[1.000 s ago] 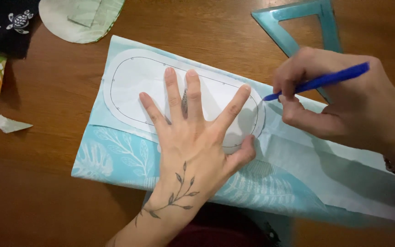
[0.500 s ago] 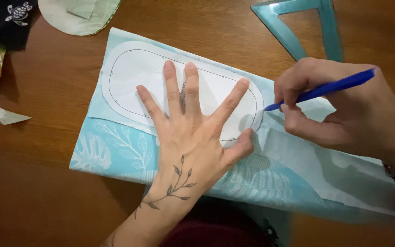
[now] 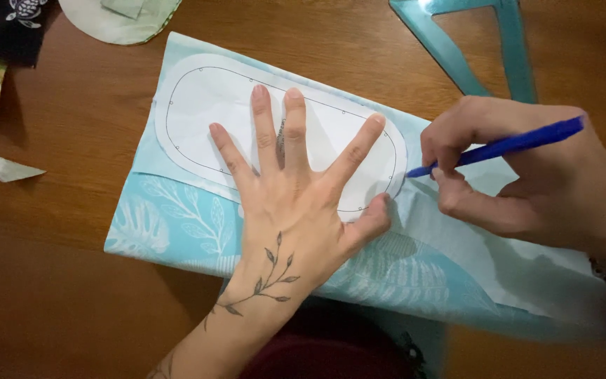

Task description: Tracing a paper pattern onto fabric with a pen and then pinning the fabric layers together to prepare for cutting or sewing.

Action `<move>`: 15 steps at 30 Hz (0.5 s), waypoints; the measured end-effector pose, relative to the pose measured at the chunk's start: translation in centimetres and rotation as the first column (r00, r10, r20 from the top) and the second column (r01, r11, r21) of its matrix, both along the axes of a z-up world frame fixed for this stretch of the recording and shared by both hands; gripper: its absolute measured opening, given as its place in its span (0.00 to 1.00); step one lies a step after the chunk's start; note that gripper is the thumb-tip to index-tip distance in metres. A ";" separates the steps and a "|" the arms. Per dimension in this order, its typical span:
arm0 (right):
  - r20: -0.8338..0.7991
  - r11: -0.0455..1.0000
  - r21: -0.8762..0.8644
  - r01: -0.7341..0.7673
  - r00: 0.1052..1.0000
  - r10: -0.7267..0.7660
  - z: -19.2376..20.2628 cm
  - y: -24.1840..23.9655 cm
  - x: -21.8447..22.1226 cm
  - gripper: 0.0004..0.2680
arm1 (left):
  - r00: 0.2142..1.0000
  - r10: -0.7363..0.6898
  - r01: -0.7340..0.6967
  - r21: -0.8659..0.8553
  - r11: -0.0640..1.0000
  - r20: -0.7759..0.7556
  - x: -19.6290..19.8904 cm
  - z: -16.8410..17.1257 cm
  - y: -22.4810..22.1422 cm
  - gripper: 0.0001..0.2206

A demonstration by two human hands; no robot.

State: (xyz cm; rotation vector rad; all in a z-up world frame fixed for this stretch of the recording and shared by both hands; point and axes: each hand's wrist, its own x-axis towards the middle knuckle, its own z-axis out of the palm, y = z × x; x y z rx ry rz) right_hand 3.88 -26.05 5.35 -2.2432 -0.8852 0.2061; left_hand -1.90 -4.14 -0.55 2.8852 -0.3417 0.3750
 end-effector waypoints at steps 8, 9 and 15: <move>0.001 1.000 -0.029 -0.010 1.000 0.010 0.0 0.0 -0.3 0.05 | 1.000 0.001 0.000 0.010 1.000 -0.025 0.0 -0.1 0.0 0.30; 0.000 1.000 0.004 -0.028 1.000 0.028 0.0 0.2 -0.4 0.05 | 1.000 0.000 0.001 0.019 1.000 -0.020 0.0 -0.1 0.0 0.30; -0.016 0.999 0.033 -0.024 1.000 0.024 0.4 0.3 -0.5 0.04 | 1.000 -0.005 0.006 0.034 0.999 -0.030 0.1 -0.4 0.1 0.31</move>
